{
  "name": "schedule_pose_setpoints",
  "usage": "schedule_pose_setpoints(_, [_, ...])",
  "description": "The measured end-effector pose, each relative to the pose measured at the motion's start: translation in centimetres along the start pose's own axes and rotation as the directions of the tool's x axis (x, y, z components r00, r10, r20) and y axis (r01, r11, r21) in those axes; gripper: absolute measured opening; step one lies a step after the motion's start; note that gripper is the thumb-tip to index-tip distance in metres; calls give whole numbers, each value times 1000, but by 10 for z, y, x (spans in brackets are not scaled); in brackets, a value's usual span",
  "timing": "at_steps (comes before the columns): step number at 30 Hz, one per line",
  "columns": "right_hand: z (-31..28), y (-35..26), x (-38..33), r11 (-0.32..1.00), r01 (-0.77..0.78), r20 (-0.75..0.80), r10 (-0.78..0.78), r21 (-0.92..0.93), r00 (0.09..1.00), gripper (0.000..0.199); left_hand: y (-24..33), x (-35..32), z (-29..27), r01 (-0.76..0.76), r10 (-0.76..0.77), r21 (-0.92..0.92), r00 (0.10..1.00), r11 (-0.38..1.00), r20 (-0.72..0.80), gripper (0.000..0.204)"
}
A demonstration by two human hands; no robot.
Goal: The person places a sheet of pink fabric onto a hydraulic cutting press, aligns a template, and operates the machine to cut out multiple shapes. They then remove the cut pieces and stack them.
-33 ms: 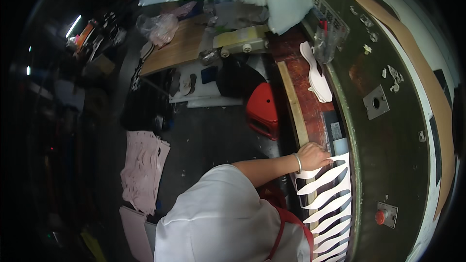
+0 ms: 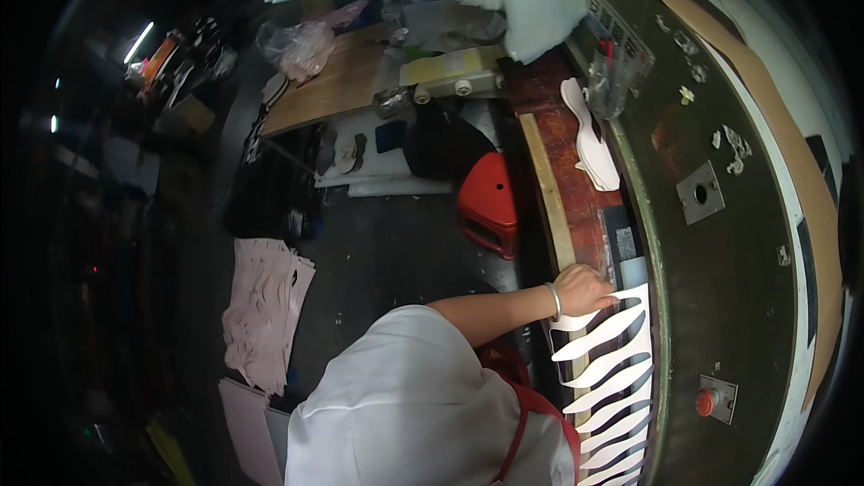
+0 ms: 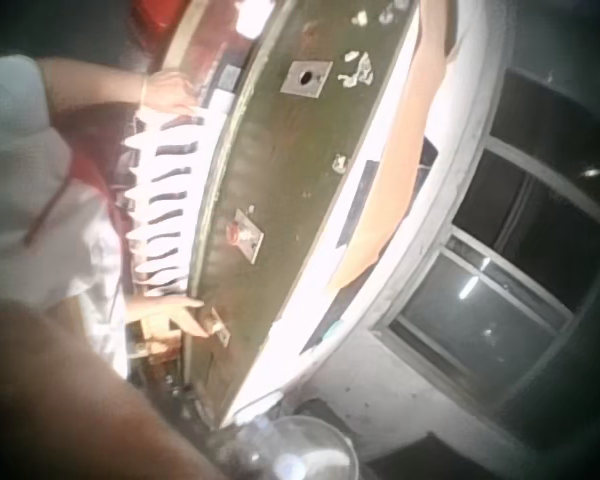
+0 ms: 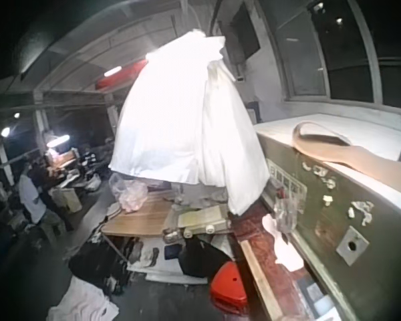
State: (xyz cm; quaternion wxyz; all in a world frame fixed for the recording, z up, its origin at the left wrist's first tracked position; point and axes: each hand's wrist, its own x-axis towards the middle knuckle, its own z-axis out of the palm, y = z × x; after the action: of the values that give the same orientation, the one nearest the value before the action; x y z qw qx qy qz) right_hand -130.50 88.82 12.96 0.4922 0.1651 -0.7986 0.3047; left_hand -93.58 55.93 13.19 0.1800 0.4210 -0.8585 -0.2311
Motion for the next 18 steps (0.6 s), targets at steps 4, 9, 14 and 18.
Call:
schedule_pose_setpoints(4, [-19,-22,-14,992,-123,209,112,38,971,35,6,-5,-39,-12,13,12,996,1000,-86,35])
schedule_pose_setpoints(9, [-152,0,-37,963,-264,315,232,62,920,35,32,-152,-58,85,-85,-33,996,996,5,35])
schedule_pose_setpoints(14, [-213,29,-32,919,-383,368,325,94,871,37,32,-194,-76,-36,31,-94,998,995,-55,32])
schedule_pose_setpoints(18, [-254,10,-7,816,-555,436,445,163,782,38,26,-226,-99,-2,9,-90,997,996,76,29])
